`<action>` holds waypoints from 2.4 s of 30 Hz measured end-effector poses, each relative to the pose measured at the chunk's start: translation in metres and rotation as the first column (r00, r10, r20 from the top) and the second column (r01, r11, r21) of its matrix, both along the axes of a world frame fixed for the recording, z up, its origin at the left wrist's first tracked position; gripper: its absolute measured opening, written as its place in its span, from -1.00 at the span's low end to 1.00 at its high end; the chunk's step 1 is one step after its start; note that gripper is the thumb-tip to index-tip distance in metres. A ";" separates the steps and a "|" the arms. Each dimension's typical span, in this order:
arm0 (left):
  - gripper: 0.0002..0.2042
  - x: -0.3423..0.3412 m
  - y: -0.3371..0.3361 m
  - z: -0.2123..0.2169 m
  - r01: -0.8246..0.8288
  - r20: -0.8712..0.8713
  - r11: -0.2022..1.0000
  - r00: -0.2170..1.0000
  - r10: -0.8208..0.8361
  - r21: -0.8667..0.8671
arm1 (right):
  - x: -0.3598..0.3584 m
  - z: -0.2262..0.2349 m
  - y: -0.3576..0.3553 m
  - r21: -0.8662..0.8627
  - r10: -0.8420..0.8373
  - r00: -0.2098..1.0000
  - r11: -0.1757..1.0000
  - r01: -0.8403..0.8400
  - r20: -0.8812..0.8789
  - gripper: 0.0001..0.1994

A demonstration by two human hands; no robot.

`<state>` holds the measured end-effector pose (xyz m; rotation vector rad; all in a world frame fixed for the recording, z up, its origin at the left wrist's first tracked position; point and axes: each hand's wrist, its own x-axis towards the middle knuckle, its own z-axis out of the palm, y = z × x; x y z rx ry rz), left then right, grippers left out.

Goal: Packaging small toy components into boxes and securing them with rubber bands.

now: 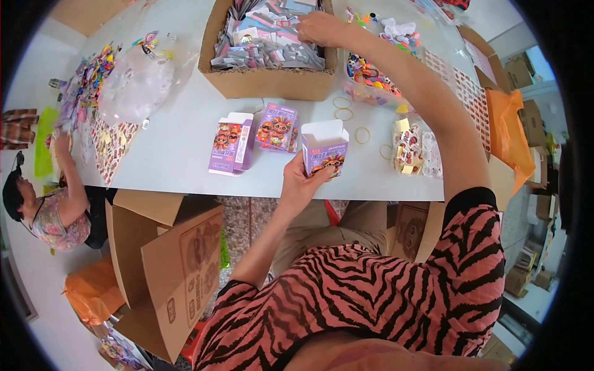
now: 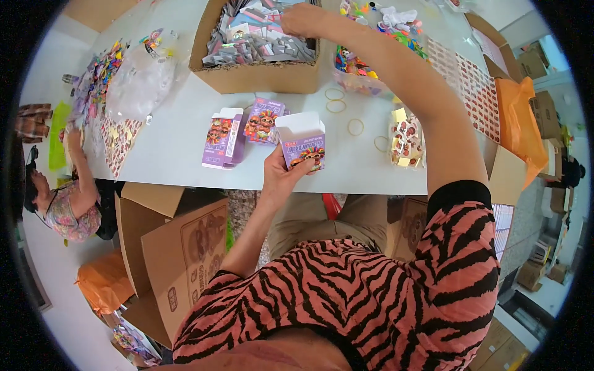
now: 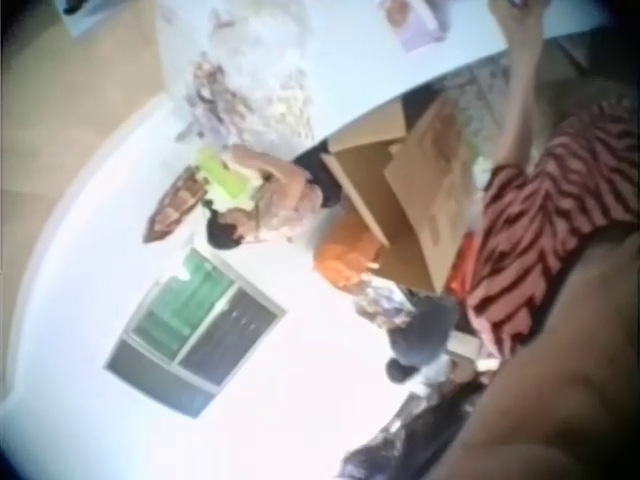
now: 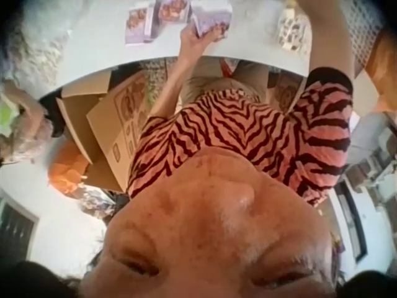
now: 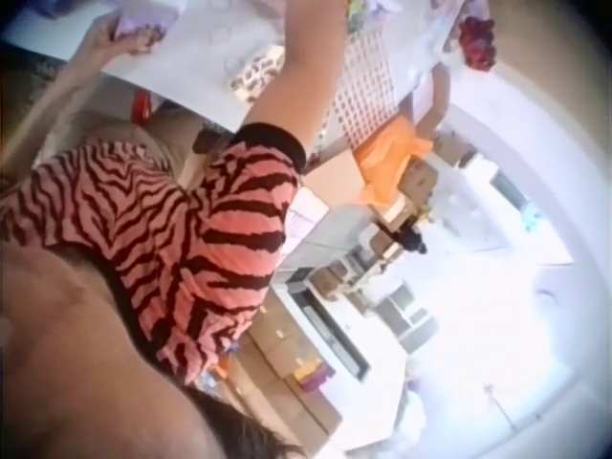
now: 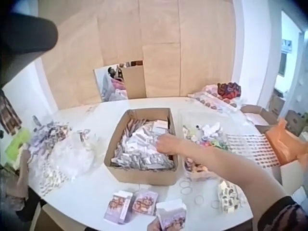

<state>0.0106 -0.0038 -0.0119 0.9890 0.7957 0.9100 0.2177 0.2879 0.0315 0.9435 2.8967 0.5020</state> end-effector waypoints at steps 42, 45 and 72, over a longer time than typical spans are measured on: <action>-0.72 0.019 -0.011 0.030 0.027 -0.054 0.979 0.998 -0.016 0.200 | 0.039 0.096 -0.257 -0.665 -0.695 0.005 0.687 -0.294 -0.719 -0.86; -0.72 0.019 -0.015 0.030 0.028 -0.060 0.979 0.998 -0.016 0.203 | 0.040 0.099 -0.273 -0.650 -0.693 -0.076 0.703 -0.287 -0.716 -0.87; -0.68 0.026 -0.015 0.036 0.068 -0.103 0.985 0.993 -0.052 0.158 | 0.069 0.054 -0.309 -0.411 -0.436 0.234 0.900 0.146 -0.869 -0.71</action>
